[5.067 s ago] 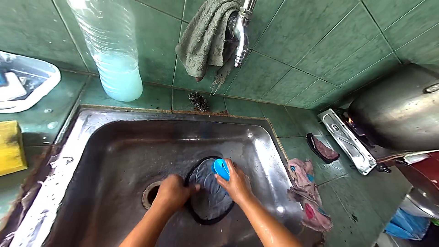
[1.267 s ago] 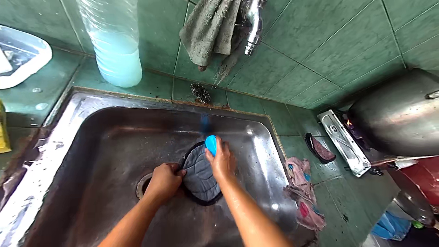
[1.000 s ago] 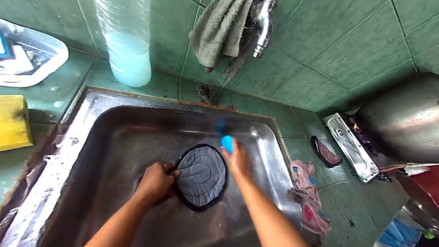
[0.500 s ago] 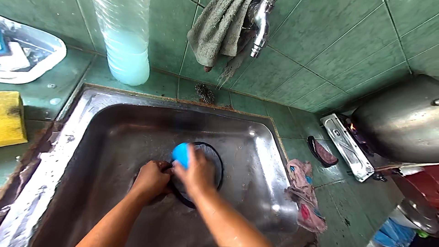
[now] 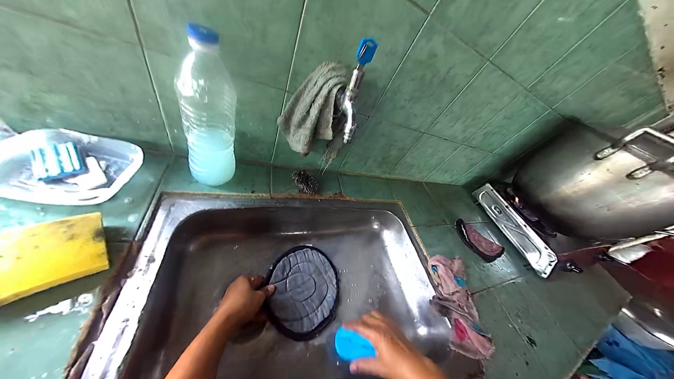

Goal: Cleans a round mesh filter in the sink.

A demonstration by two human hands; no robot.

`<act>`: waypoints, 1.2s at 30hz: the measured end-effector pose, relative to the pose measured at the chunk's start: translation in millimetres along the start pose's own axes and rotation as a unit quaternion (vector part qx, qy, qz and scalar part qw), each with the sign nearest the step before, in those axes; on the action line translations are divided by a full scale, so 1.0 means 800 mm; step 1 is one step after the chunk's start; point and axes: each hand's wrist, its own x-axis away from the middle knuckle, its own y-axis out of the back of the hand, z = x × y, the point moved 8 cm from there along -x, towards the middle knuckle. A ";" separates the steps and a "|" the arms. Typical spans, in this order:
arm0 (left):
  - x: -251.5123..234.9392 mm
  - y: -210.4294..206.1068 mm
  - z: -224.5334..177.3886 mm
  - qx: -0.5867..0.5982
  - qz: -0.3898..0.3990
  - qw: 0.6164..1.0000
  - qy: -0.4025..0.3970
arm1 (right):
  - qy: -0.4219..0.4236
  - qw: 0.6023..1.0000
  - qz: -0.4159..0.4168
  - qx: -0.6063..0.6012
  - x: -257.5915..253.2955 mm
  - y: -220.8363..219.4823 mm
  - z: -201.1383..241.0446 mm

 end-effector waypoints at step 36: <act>0.036 0.078 -0.316 0.223 -0.104 0.925 -0.288 | 0.337 0.713 -0.193 -0.584 -0.214 0.529 0.273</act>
